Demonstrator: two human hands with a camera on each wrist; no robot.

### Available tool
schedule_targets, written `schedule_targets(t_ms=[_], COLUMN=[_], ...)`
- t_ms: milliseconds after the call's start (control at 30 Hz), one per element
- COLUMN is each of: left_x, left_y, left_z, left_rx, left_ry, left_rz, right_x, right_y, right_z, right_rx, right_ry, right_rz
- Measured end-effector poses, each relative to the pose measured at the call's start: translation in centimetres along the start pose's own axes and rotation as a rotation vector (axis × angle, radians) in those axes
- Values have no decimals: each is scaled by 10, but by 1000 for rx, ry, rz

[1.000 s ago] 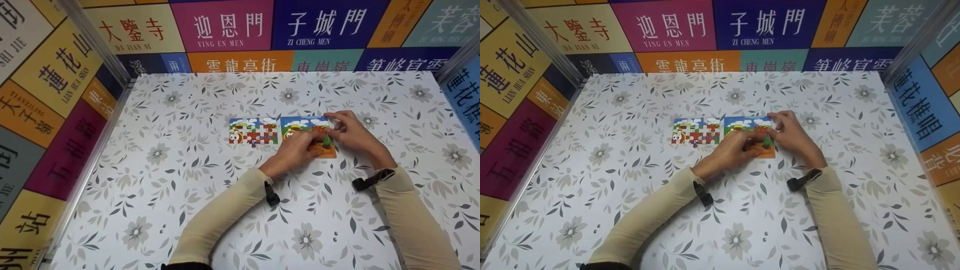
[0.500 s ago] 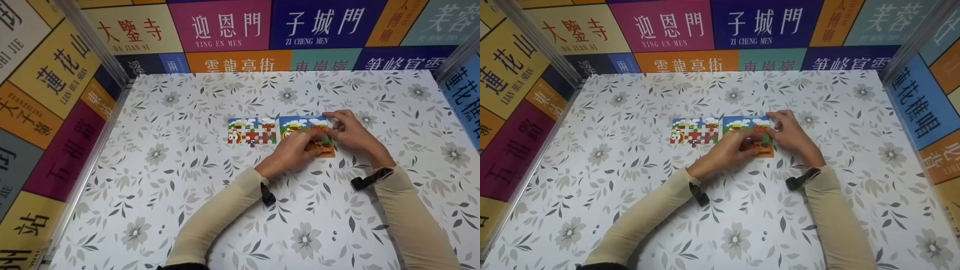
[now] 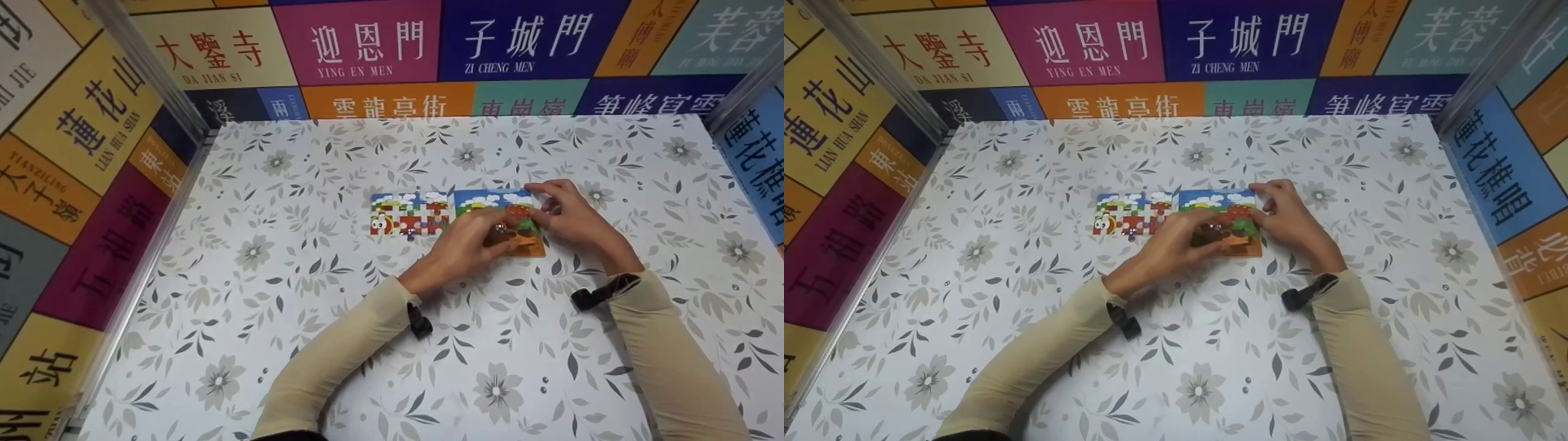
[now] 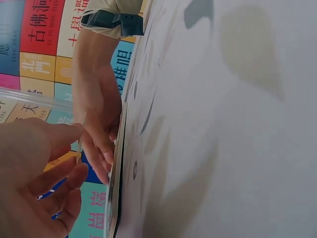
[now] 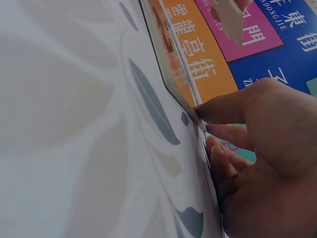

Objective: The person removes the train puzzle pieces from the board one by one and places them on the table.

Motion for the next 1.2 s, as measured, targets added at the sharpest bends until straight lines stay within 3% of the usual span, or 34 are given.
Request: schedule_targets(t_ms=[167, 600, 967, 1200], left_x=[-12, -41, -68, -79], left_y=[5, 21, 42, 53], left_z=[14, 48, 68, 76], left_rx=[20, 18, 0, 6], left_ry=[-22, -76, -90, -76], left_rz=[-17, -57, -19, 20], right_x=[1, 0, 0, -1], right_y=[1, 1, 2, 3], right_z=[0, 0, 1, 0], right_rx=[-2, 17, 20, 40], right_ry=[1, 7, 5, 21], right_rz=[43, 3, 8, 1])
Point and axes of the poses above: each hand's wrist, its own x-axis towards the middle knuckle, its own z-axis out of the back of the hand, y = z × x, the point moved 7 cm from there along x, towards the middle knuckle, and after that the axes turned 4 degrees about -z, right-handed, at the moved point
